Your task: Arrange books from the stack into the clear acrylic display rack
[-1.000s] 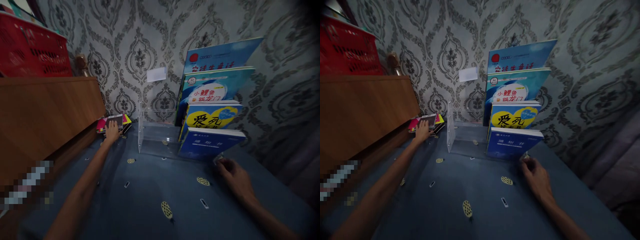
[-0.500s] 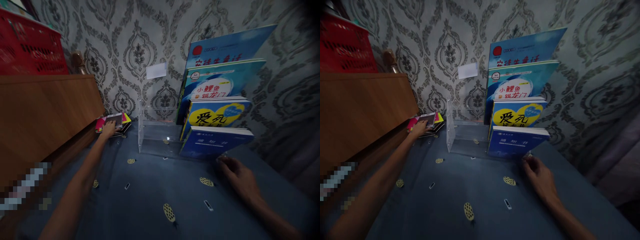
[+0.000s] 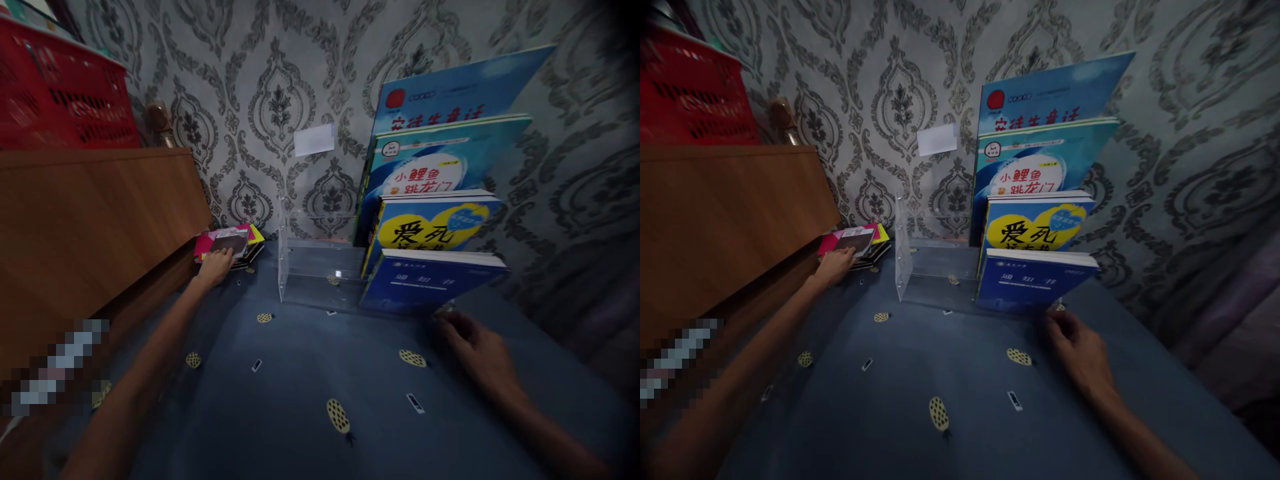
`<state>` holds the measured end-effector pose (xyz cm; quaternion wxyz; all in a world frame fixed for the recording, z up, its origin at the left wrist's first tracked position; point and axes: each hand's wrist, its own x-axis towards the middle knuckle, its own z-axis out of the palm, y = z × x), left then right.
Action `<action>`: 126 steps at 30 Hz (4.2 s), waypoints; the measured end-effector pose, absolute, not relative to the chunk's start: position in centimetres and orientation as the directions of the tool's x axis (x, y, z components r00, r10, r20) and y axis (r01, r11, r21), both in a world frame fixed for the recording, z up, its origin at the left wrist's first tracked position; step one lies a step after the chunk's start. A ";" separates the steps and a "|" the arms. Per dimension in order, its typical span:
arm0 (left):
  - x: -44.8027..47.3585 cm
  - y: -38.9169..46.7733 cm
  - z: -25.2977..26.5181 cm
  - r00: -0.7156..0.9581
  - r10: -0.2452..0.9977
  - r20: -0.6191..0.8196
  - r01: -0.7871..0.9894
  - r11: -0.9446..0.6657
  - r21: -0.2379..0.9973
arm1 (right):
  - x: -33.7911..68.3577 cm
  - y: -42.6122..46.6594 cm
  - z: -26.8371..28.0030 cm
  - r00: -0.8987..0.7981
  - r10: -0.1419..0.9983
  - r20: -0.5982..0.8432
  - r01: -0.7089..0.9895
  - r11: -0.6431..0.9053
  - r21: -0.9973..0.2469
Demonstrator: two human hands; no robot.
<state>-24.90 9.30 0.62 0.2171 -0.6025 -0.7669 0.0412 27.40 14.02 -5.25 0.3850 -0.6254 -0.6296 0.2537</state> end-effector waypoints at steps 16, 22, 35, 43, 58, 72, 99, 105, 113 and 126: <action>-15.1 -8.3 -4.3 0.123 0.981 0.152 0.976 -0.092 -0.196 | 27.9 14.6 -7.2 0.051 0.971 0.233 0.627 0.151 -0.764; -17.1 -6.3 -3.5 0.039 0.985 0.168 0.997 -0.050 0.063 | 27.8 13.8 -7.5 0.054 0.970 0.236 0.653 0.145 -0.743; -20.8 -0.2 -8.1 -0.165 0.979 0.124 0.971 0.139 0.193 | 25.6 8.0 -6.6 -0.251 0.921 0.297 0.685 0.386 -0.618; -15.7 -2.8 -9.0 -0.077 0.983 0.170 0.968 0.033 0.248 | 24.0 6.5 -7.0 -0.483 0.783 0.391 0.602 0.622 -0.501; -3.3 -1.1 -10.3 0.006 0.952 0.307 0.877 -0.153 0.456 | 20.7 3.3 -7.8 -0.652 0.579 0.490 0.407 0.812 -0.418; -6.8 -0.5 -7.5 0.074 0.892 0.446 0.897 -0.256 0.362 | 20.8 4.0 -8.9 -0.649 0.661 0.376 0.456 0.734 -0.504; -6.0 0.4 -7.4 0.212 0.854 0.476 0.833 -0.413 0.369 | 21.0 4.5 -8.8 -0.643 0.653 0.401 0.414 0.736 -0.535; -4.8 0.8 -7.2 0.291 0.822 0.490 0.776 -0.502 0.381 | 20.9 4.4 -8.6 -0.642 0.658 0.395 0.423 0.732 -0.534; -3.6 1.7 -6.6 0.421 0.783 0.457 0.737 -0.590 0.331 | 20.8 4.4 -8.6 -0.639 0.662 0.392 0.420 0.727 -0.543; -0.9 4.0 -6.2 0.556 0.769 0.316 0.690 -0.639 0.339 | 20.9 4.5 -8.6 -0.643 0.657 0.394 0.399 0.726 -0.560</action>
